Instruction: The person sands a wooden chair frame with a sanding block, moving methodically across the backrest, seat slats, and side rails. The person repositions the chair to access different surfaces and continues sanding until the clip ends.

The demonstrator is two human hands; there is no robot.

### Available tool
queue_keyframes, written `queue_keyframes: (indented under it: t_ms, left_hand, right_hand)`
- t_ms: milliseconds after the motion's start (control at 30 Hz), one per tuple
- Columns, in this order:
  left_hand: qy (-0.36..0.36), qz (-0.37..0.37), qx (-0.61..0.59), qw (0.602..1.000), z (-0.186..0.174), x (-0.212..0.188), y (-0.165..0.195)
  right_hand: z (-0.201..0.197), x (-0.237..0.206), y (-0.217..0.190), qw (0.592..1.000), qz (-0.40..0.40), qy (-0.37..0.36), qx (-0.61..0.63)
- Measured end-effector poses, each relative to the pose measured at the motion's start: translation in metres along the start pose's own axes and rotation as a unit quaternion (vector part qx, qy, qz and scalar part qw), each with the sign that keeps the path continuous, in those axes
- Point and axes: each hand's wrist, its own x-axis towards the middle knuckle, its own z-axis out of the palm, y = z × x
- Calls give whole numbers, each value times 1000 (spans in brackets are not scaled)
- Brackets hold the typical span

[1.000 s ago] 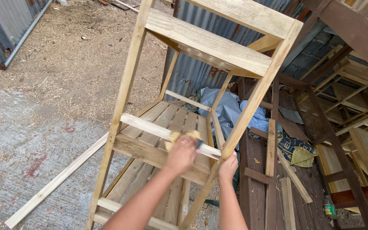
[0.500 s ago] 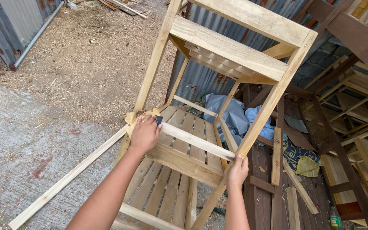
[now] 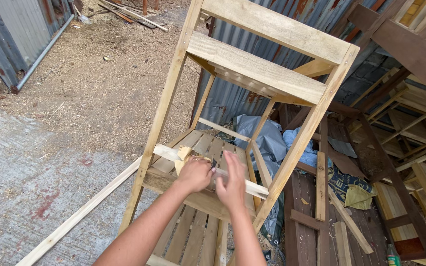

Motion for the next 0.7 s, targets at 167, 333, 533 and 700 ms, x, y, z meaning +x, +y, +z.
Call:
queue_keyframes:
  t_ms: [167,333,533,700]
  left_hand:
    - [-81,-47,-63,994,-30,9,-8]
    - [-33,-145,-153,977,-52,4,-30]
    - [531,-164,50,830,-47,10,-108]
    - [293,-266,-246,885,-49,26,-153]
  right_hand:
    - [22,48,20,956,37,-246,157]
    - [52,41,59,934,206,-199,211]
    - [59,38,91,934,221,-128,248]
    - [52,42,75,955,199,-202,92]
